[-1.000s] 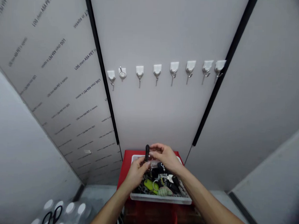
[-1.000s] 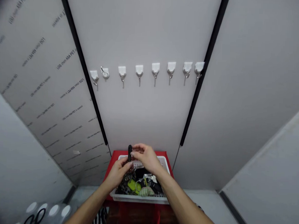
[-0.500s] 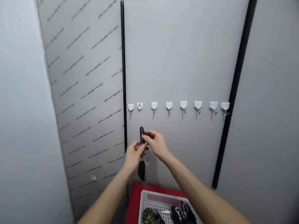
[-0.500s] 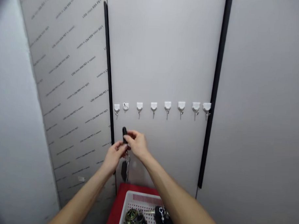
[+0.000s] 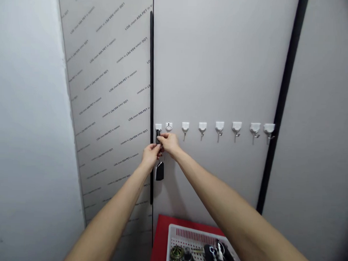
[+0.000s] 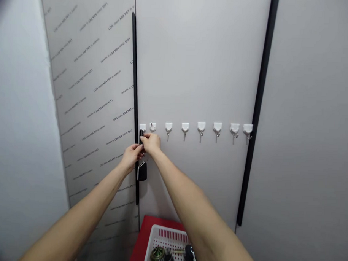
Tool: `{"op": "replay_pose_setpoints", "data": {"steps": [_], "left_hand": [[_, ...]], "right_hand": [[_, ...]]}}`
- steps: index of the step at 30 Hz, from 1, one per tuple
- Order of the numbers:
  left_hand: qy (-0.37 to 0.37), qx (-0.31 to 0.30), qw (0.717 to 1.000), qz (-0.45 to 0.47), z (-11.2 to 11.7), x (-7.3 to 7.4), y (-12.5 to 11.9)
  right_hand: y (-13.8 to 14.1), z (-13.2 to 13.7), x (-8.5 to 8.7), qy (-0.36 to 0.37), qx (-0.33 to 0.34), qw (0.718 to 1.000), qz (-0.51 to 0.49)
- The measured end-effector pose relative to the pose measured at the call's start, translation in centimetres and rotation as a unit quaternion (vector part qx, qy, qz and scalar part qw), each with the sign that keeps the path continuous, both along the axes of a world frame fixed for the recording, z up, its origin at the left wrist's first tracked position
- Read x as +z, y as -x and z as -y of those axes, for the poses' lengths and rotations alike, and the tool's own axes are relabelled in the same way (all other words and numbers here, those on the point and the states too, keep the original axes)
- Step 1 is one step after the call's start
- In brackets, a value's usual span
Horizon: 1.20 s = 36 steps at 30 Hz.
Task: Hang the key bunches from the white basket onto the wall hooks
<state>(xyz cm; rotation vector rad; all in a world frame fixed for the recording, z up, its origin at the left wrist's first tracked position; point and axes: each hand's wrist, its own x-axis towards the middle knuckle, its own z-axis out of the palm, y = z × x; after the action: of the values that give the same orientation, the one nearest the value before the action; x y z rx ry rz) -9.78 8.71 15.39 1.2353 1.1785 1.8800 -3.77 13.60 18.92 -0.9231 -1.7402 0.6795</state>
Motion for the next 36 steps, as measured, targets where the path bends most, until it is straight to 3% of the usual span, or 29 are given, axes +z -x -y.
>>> {"op": "replay_pose_setpoints", "data": {"steps": [11, 14, 17, 19, 21, 24, 29, 33, 36], "left_hand": [[0.051, 0.032, 0.998, -0.029, -0.5, -1.4, -0.2], [0.037, 0.073, 0.996, -0.034, -0.6, -1.9, 0.1], [0.012, 0.119, 0.991, -0.058, -0.4, -2.5, 0.3], [0.005, 0.13, 0.99, -0.055, 0.0, -3.1, 0.3], [0.006, 0.125, 0.992, -0.036, 0.8, -4.1, 0.0], [0.032, 0.093, 0.994, -0.04, 2.1, -6.8, -0.8], [0.123, -0.016, 0.978, -0.17, 4.6, -13.6, -3.0], [0.16, -0.111, 0.911, -0.364, 6.7, -18.6, -4.9], [0.155, -0.149, 0.837, -0.503, 7.9, -20.6, -5.9]], "right_hand": [[-0.3, 0.2, -1.7, -0.03, -0.049, 0.997, 0.044], [-1.1, 0.7, -0.9, -0.137, -0.093, 0.986, -0.004], [-2.0, 0.9, 0.9, -0.254, -0.156, 0.952, -0.065], [-2.5, 0.8, 1.8, -0.279, -0.149, 0.948, -0.028], [-2.8, 0.4, 1.6, -0.291, -0.101, 0.949, 0.064], [-3.1, -0.1, 0.0, -0.305, -0.041, 0.937, 0.165], [-3.7, 0.4, -2.1, -0.305, -0.025, 0.941, 0.142], [-5.8, 1.7, -3.8, -0.275, -0.018, 0.953, 0.127], [-9.1, 3.2, -8.2, -0.202, 0.036, 0.96, 0.192]]}}
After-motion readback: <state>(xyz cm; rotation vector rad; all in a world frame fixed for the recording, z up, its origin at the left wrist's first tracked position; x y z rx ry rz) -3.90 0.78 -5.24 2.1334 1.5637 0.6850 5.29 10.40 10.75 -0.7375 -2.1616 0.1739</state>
